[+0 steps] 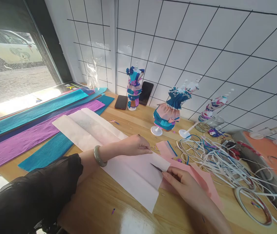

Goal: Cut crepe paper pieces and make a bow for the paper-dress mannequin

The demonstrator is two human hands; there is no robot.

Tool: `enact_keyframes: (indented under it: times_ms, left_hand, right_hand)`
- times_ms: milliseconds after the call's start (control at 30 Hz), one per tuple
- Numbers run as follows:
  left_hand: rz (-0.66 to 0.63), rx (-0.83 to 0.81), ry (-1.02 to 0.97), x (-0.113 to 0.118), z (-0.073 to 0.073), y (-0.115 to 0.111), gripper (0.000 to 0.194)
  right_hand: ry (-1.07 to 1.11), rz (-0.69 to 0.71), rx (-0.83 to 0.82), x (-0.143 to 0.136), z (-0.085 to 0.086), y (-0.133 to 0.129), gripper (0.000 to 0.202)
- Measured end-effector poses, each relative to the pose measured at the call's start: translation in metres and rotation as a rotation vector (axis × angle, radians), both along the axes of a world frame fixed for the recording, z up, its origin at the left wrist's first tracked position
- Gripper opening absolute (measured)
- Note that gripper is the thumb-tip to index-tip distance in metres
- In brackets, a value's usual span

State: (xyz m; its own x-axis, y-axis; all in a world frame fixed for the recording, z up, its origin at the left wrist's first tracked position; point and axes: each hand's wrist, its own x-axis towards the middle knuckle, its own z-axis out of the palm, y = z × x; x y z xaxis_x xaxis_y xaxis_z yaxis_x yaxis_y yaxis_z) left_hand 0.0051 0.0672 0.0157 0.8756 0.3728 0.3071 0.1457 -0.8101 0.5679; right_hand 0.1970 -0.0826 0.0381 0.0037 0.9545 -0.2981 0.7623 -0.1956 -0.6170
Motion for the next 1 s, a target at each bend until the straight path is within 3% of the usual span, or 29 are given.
enact_keyframes:
  times_ms: [233, 500, 1000]
  left_hand:
    - [-0.008, 0.022, -0.02, 0.0001, -0.0011, 0.0004, 0.024]
    - [0.004, 0.025, -0.005, 0.0002, -0.0015, 0.0, 0.025]
    - [0.003, 0.014, -0.017, -0.0007, 0.0, 0.0013, 0.023]
  right_hand:
    - [-0.072, -0.006, 0.028, 0.0013, -0.0073, 0.0022, 0.043]
    - [0.099, -0.012, 0.061, -0.0023, -0.0092, 0.0013, 0.045]
    - [0.125, -0.014, 0.101, -0.0033, -0.0104, -0.0015, 0.041]
